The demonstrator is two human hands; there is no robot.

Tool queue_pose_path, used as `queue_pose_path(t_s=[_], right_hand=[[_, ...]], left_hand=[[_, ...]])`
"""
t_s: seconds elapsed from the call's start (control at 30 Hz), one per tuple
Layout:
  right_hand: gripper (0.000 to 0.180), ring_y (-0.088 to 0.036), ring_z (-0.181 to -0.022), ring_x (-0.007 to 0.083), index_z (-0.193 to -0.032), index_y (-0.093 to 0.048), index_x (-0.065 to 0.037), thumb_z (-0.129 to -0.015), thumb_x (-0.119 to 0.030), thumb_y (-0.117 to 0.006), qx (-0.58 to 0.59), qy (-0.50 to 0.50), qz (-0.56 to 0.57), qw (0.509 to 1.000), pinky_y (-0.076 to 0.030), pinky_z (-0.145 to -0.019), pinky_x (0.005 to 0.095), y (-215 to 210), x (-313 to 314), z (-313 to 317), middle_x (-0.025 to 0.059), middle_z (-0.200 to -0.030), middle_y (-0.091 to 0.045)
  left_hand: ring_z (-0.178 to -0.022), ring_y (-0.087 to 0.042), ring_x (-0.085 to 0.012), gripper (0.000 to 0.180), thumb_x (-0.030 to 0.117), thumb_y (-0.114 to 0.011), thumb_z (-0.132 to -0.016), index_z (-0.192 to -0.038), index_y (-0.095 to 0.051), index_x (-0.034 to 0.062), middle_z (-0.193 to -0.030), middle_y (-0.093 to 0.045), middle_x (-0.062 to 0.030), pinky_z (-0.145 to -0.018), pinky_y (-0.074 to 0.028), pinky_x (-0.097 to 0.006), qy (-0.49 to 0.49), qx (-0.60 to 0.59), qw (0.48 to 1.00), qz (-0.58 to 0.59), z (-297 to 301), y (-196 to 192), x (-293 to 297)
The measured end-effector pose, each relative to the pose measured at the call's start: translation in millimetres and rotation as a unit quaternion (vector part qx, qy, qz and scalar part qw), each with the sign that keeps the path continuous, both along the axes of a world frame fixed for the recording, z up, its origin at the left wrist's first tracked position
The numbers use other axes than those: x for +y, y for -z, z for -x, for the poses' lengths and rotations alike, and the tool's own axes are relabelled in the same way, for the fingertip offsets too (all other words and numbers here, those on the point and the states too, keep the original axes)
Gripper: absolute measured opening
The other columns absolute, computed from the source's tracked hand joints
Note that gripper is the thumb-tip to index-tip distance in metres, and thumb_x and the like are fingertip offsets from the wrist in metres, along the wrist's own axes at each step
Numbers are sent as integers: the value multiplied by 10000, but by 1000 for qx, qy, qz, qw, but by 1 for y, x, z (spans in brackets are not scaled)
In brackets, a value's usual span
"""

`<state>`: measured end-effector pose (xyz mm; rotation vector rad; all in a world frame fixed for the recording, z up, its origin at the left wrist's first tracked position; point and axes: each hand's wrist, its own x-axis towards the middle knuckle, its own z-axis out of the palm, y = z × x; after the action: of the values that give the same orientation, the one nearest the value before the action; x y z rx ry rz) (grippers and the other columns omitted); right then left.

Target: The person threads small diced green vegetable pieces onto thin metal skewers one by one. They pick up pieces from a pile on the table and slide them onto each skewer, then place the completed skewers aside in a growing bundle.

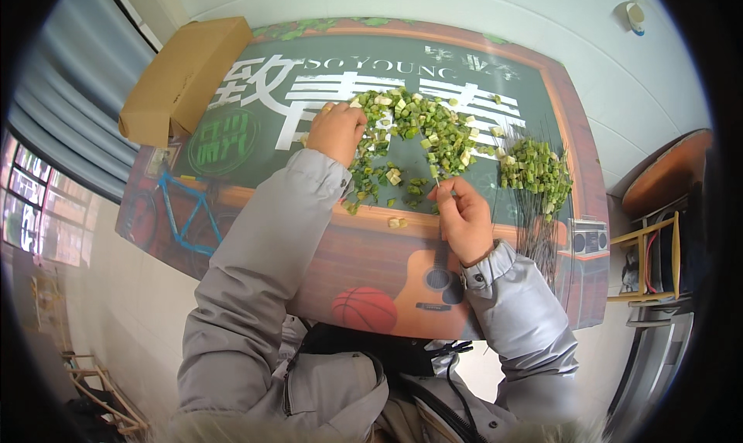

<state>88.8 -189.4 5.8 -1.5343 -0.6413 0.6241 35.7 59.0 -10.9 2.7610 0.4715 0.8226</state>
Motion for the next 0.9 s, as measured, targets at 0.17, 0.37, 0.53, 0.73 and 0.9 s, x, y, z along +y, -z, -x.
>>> queue_pose_path(t_s=[0.17, 0.37, 0.53, 0.73, 0.9], right_hand=[[148, -317, -454, 8, -836, -535, -26, -911, -143, -484, -17, -3, 7, 1000, -242, -403, 215, 0, -1, 0, -54, -534, -438], [152, -318, -455, 11, -828, -537, -21, -909, -134, -477, -30, -5, 15, 999, -243, -410, 215, 1, -1, -1, -45, -533, -448], [168, -344, -426, 14, -849, -537, -25, -923, -156, -463, -43, -12, 14, 999, -274, -389, 197, 1, 0, -1, -46, -550, -444], [181, -368, -416, 13, -859, -539, -29, -933, -170, -453, -24, -32, 15, 999, -293, -379, 186, -1, -1, 2, -45, -567, -455], [142, -333, -469, 1, -861, -529, -22, -922, -129, -458, -53, -79, 47, 994, -267, -427, 191, 0, -2, 9, -56, -580, -441]], left_hand=[[-828, -534, -286, 103, 64, -655, -709, -804, -617, 68, -802, -593, -78, -730, -440, -391, -17, 20, 1000, -7, -10, 6, 3], [-892, -513, -288, 145, 110, -677, -701, -809, -584, 83, -873, -552, -92, -769, -428, -398, -51, 50, 997, 6, -15, 3, -1], [-848, -536, -230, 179, 88, -662, -732, -873, -553, 72, -817, -554, -64, -737, -436, -350, -1, -92, 995, 48, -1, -9, -14], [-906, -530, -115, 161, 64, -602, -831, -962, -520, 17, -983, -558, -62, -741, -438, -252, 85, -126, 818, 555, 23, -12, -30], [-924, -529, -161, 274, 66, -555, -883, -1127, -483, -35, -1009, -547, -114, -805, -458, -254, 120, -240, 547, 793, 30, -8, -28]])
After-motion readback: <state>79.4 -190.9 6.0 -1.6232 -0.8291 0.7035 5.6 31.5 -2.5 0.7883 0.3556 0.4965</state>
